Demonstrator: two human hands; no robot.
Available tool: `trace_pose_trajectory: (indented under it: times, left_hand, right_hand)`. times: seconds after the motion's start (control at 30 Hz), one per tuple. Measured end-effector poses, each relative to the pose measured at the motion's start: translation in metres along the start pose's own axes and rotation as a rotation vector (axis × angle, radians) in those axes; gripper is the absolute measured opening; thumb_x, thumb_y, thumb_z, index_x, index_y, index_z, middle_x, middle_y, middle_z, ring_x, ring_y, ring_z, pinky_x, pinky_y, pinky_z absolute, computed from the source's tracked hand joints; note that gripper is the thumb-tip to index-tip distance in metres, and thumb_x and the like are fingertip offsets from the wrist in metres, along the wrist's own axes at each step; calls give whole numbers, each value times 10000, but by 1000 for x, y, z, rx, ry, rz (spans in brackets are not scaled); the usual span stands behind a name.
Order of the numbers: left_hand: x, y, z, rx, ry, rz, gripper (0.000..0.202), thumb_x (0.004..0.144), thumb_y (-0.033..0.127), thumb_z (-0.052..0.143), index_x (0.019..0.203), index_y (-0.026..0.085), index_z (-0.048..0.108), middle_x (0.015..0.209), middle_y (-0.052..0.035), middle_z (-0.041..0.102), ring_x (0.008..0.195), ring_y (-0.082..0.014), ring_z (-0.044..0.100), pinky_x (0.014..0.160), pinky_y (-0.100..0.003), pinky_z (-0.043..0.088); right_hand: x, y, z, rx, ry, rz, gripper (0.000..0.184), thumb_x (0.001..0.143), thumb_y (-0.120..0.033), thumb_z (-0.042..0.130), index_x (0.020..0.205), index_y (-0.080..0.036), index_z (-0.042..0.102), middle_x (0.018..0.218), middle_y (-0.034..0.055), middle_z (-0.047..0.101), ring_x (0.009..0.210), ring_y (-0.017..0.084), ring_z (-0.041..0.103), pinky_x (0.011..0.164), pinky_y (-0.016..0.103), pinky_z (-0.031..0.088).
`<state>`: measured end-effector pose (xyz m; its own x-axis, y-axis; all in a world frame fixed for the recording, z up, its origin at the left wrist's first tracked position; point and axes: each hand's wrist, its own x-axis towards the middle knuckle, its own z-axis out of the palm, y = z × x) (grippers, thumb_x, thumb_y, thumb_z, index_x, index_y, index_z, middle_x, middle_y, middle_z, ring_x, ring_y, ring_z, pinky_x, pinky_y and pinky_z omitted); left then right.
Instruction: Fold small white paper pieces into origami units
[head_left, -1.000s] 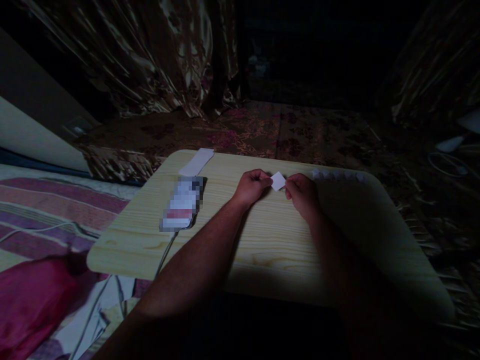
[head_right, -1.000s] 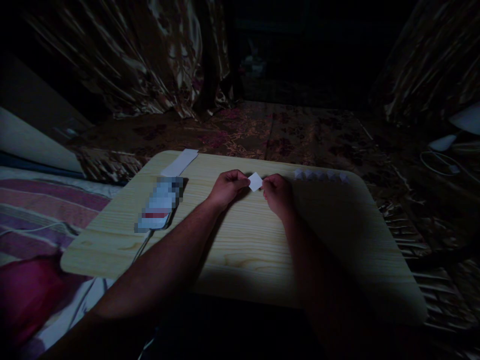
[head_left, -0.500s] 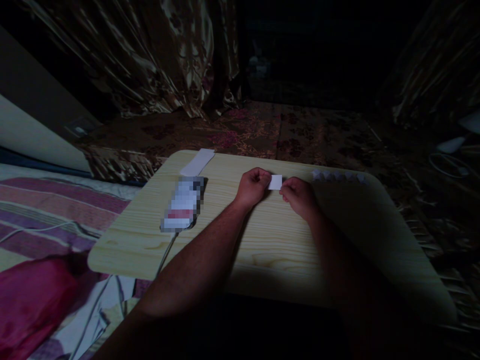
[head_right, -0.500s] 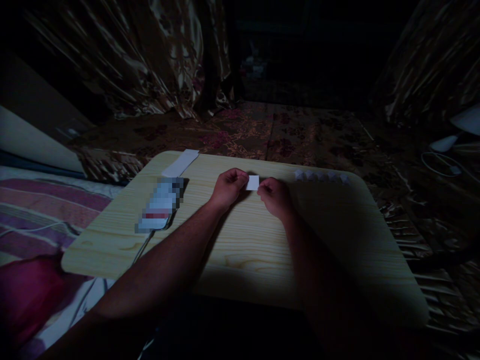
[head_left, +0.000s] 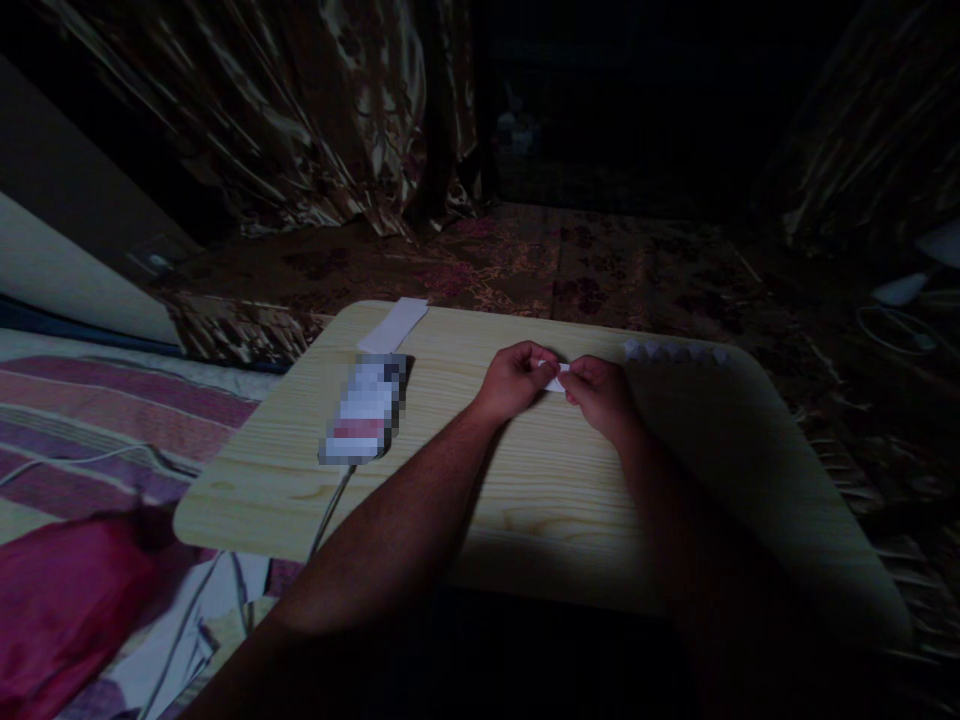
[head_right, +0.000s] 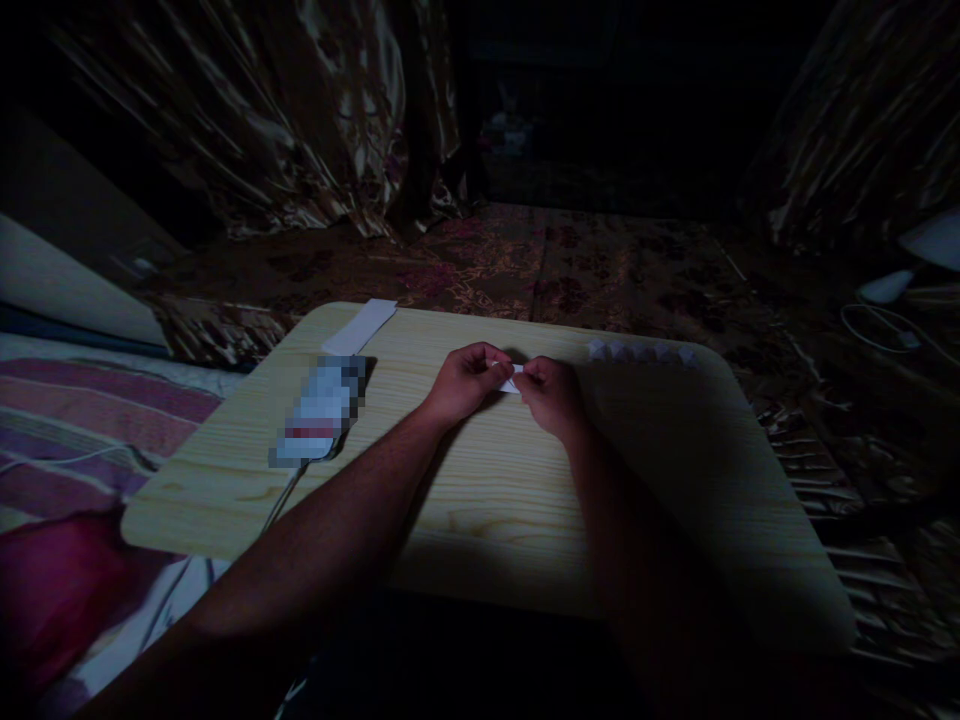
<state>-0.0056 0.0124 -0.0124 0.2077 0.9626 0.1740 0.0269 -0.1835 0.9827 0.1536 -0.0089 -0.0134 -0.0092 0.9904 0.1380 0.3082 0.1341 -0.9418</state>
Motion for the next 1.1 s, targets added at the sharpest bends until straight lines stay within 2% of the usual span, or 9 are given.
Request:
trace_pose_trajectory:
  times: [0.1,0.47,0.63,0.9,1.0,1.1]
  left_hand:
    - [-1,1,0,45,14,12,230,728,348,690,804,132,665,701,-26,641,582,-103,511,562,-240,399]
    - [3,-1,-1,-32,46,-33,166,693,284,703,712,129,648,634,-10,615,534,-88,478,522,-233,377]
    - [2,-4,-1,-11,17,-34,182,695,300,701,721,127,651,646,-18,630,546,-94,501,536,-236,394]
    - [1,-1,0,-7,-5,-20,130,659,237,711,680,120,660,667,-31,665,577,-104,546,579,-240,435]
    - [0,0,0,-18,-16,-12,157,686,262,706,737,114,688,674,-36,669,580,-105,549,574,-237,430]
    - [0,0,0,-117,-48,-32,256,697,253,699,916,122,708,733,-39,694,589,-106,560,565,-232,428]
  right_hand:
    - [-1,-1,1,4,-5,-1,190,730,-370,621,679,-200,553,512,-34,554,457,116,479,450,234,341]
    - [-2,-4,1,-7,0,23,169,732,-352,624,702,-191,585,511,-28,566,457,120,500,445,227,350]
    - [-1,0,2,-10,70,-14,151,737,-334,604,781,-190,613,555,-19,603,488,129,527,473,231,373]
    - [0,3,-1,-33,73,-95,81,717,-273,591,699,-194,593,512,-46,540,480,109,480,481,219,341]
    - [1,3,-1,-3,97,-68,86,711,-279,597,701,-193,597,512,-45,544,470,107,474,473,221,342]
    - [2,3,0,59,138,-6,109,710,-300,605,717,-192,601,524,-34,571,460,113,487,447,224,345]
